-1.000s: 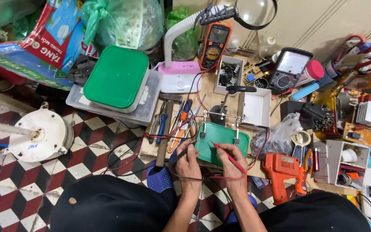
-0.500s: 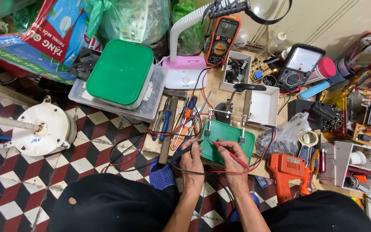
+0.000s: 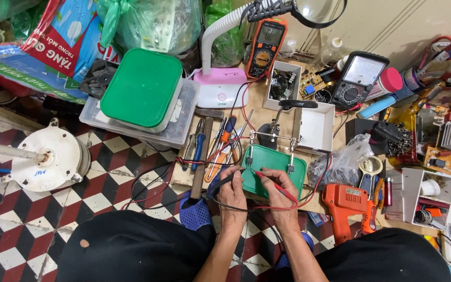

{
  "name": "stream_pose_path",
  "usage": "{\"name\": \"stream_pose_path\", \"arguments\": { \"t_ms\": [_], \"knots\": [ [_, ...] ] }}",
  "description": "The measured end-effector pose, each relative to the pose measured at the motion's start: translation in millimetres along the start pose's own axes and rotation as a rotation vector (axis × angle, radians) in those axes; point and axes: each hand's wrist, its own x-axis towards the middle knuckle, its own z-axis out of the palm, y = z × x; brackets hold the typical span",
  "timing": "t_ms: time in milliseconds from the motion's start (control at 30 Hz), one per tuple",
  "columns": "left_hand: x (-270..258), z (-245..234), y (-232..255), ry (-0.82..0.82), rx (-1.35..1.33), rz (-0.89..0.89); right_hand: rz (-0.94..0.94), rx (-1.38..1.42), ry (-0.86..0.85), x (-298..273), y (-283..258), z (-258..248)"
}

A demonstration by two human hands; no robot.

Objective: The person sits on the floor and uses a multimeter to test electronic components on a green plastic lid. They connect the multimeter probes to the components and check the readings on the multimeter display. The person also picks up and handles small electronic parts from a container.

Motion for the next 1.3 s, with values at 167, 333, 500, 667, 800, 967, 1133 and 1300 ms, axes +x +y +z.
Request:
{"name": "stream_pose_path", "arguments": {
  "t_ms": [167, 333, 500, 667, 800, 967, 1133, 1300],
  "knots": [
    [0.0, 1.1, -2.1, -0.004, 0.001, 0.090, 0.005, -0.009, -0.005, -1.6, -2.6, -0.1],
    [1.4, -0.9, 11.2, -0.018, 0.077, 0.153, -0.024, 0.001, -0.010, 0.1, 2.9, -1.0],
    [1.0, -3.0, 18.3, -0.021, 0.128, 0.178, -0.029, 0.008, -0.015, -2.5, -1.7, -0.7],
    [7.0, -2.1, 0.3, -0.033, 0.119, 0.110, -0.046, 0.025, 0.001, 2.1, 23.5, -1.4],
    [6.5, -2.5, 10.4, -0.049, 0.128, 0.026, -0.032, 0.115, 0.001, 5.9, 33.6, -2.7],
    [5.9, -0.8, 21.9, -0.067, 0.201, 0.055, 0.089, 0.077, 0.002, 3.2, 0.4, -2.6],
    [3.4, -1.0, 25.0, -0.084, 0.239, -0.042, 0.130, 0.109, 0.021, 5.5, 5.0, -1.4],
    [2.3, -2.1, 26.4, -0.096, 0.245, -0.024, 0.115, 0.091, 0.023, 5.8, 5.6, -1.2]
  ]
}}
